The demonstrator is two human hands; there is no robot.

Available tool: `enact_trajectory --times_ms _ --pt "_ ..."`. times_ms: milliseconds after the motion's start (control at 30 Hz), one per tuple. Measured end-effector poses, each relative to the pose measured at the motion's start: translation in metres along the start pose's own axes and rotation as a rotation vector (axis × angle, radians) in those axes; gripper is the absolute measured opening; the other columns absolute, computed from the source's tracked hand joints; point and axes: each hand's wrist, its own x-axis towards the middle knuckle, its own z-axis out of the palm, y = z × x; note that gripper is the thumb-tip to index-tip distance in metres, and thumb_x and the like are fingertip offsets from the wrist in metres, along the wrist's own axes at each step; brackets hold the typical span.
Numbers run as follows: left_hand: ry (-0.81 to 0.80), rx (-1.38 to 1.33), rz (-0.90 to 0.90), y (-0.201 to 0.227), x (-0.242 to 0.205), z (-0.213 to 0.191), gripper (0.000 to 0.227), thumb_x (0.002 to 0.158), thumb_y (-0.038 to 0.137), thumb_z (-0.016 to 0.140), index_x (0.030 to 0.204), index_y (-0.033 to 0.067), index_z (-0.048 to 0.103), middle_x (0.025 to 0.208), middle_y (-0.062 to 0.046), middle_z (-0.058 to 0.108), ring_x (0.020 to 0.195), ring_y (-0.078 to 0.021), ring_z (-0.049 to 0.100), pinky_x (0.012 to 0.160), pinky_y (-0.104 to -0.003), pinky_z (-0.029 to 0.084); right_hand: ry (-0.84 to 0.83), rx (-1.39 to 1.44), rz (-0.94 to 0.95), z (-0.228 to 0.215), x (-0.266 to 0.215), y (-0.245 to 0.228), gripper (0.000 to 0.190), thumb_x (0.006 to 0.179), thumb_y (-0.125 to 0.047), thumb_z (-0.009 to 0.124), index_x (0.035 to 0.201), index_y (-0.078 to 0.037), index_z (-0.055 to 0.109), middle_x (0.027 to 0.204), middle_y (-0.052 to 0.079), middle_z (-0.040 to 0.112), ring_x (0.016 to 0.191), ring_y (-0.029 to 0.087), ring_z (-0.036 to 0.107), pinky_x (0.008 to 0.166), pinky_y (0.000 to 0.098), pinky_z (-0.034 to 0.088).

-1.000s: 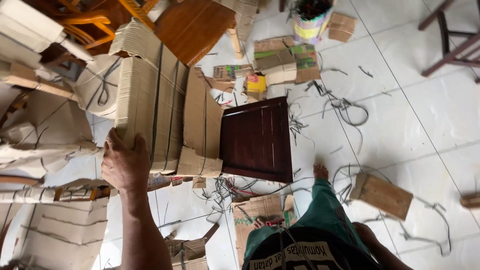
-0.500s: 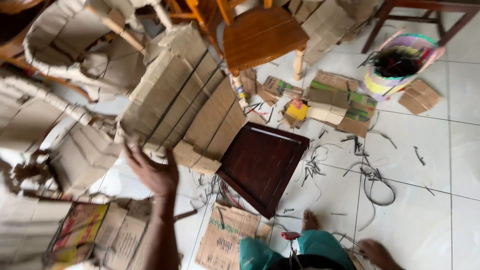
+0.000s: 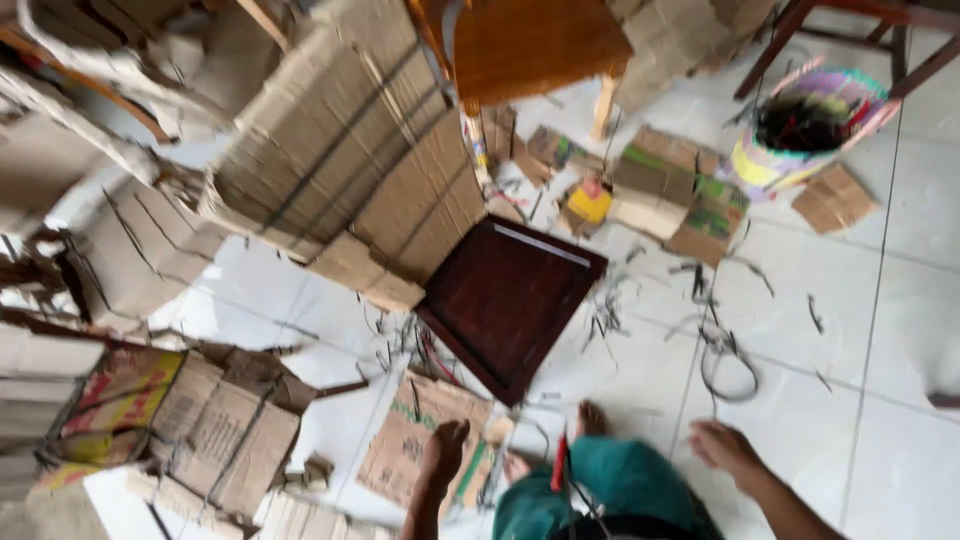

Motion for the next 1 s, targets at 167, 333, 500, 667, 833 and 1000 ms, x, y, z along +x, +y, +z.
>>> enact_trajectory --times_ms 167,333,500,667,833,1000 --pt "-0.024 -0.286 -0.245 0.001 -0.026 0.019 0.073 0.090 0.056 0.058 0.138 0.0008 0.059 0.134 -0.023 0.069 0.119 -0.0356 0.069 0.093 -0.044 0.057 -0.048 -0.192 0.076 0.012 -0.047 -0.068 0.038 0.104 -0.029 0.057 0.129 -0.003 0.069 0.116 0.021 0.076 0.099 0.033 0.071 0.084 0.0420 0.055" --pt "0.009 -0.453 -0.318 0.021 -0.028 0.034 0.068 0.093 0.052 0.055 0.140 0.0018 0.057 0.142 -0.022 0.062 0.119 -0.0399 0.068 0.092 -0.047 0.060 -0.149 -0.264 0.034 0.029 -0.003 -0.081 0.041 0.103 -0.030 0.052 0.133 -0.007 0.068 0.117 0.020 0.077 0.100 0.032 0.071 0.086 0.0431 0.055" --pt "0.134 -0.525 -0.426 0.003 0.024 0.076 0.071 0.093 0.051 0.056 0.145 0.0026 0.055 0.143 -0.019 0.063 0.118 -0.0340 0.069 0.089 -0.044 0.060 -0.253 -0.354 0.019 0.076 0.056 -0.124 0.048 0.101 -0.033 0.051 0.140 -0.008 0.062 0.129 0.021 0.073 0.116 0.034 0.069 0.099 0.0413 0.054" --pt "0.292 -0.647 -0.366 0.005 0.068 0.107 0.068 0.093 0.065 0.056 0.115 0.0008 0.048 0.115 -0.022 0.046 0.108 -0.0369 0.044 0.089 -0.051 0.038 -0.329 -0.103 -0.040 0.130 0.132 -0.129 0.046 0.105 -0.042 0.050 0.133 -0.006 0.053 0.125 0.019 0.065 0.116 0.030 0.064 0.098 0.0433 0.051" --pt "0.422 -0.952 -0.273 -0.011 0.131 0.141 0.089 0.099 0.059 0.054 0.153 -0.0082 0.035 0.154 -0.042 0.036 0.142 -0.0606 0.035 0.115 -0.073 0.025 -0.472 0.032 -0.079 0.191 0.176 -0.146 0.082 0.105 -0.068 0.028 0.159 -0.006 0.030 0.146 0.019 0.056 0.130 0.031 0.054 0.107 0.0461 0.042" --pt "0.472 -1.308 -0.160 -0.029 0.192 0.166 0.073 0.091 0.042 0.071 0.148 0.0008 0.051 0.144 -0.031 0.054 0.125 -0.0451 0.059 0.102 -0.063 0.048 -0.472 0.315 -0.456 0.236 0.283 -0.091 0.062 0.104 -0.070 0.029 0.136 -0.022 0.055 0.125 0.003 0.067 0.114 0.019 0.065 0.104 0.0396 0.047"
